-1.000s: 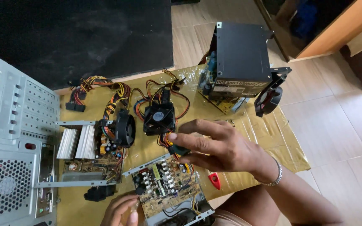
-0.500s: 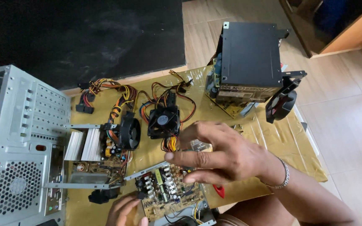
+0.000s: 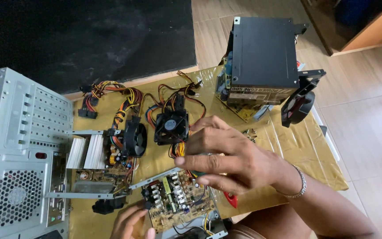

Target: A person is disassembling a computer power supply unit by removing screws from the internal circuit board and the outer casing using a manual screwdriver.

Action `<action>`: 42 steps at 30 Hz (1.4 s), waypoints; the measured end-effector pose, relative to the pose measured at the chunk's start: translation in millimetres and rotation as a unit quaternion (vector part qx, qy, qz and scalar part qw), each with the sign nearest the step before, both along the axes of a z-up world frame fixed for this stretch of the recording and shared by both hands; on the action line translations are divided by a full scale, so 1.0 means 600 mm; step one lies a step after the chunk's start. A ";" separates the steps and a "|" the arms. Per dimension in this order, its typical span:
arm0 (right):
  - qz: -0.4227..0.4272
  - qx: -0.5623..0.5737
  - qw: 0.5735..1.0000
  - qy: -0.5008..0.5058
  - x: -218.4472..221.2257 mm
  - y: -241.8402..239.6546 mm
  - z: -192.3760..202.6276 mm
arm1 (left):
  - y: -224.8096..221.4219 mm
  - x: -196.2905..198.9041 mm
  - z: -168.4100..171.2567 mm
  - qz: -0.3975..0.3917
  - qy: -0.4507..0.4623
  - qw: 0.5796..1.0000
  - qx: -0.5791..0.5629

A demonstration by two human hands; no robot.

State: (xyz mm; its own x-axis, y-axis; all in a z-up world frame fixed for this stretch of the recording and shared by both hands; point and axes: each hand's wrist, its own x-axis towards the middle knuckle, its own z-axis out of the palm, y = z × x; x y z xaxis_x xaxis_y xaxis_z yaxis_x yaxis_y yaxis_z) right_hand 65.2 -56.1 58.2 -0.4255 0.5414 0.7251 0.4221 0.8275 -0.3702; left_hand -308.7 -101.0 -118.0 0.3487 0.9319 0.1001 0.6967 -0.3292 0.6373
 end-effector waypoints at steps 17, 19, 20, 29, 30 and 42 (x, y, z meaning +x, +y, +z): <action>-0.051 0.091 0.994 -0.018 -0.003 0.004 0.018 | -0.003 0.011 0.001 0.022 0.012 1.000 -0.003; 0.101 -0.079 0.992 0.021 -0.003 0.000 0.023 | -0.003 0.012 0.003 -0.001 -0.011 0.999 0.039; 0.100 -0.080 0.992 0.021 -0.005 0.000 0.019 | -0.002 0.009 -0.001 -0.002 -0.012 0.999 0.039; 0.126 -0.073 0.986 0.085 -0.017 0.000 -0.004 | -0.001 0.013 0.004 0.007 0.007 1.000 0.029; 0.035 -0.018 0.997 0.061 -0.018 -0.002 -0.013 | -0.001 0.015 0.008 0.006 0.003 1.000 0.021; -0.019 0.026 0.999 0.031 -0.019 -0.005 -0.037 | -0.005 0.025 0.021 0.020 -0.007 0.999 0.028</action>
State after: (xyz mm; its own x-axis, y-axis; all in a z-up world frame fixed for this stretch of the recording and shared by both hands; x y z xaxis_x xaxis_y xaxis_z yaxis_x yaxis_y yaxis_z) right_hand 53.8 -59.1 36.0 -0.3585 0.5179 0.7767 0.4312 0.8298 -0.3543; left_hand -293.9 -104.1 -105.6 0.3088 0.9380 0.1574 0.7017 -0.3364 0.6281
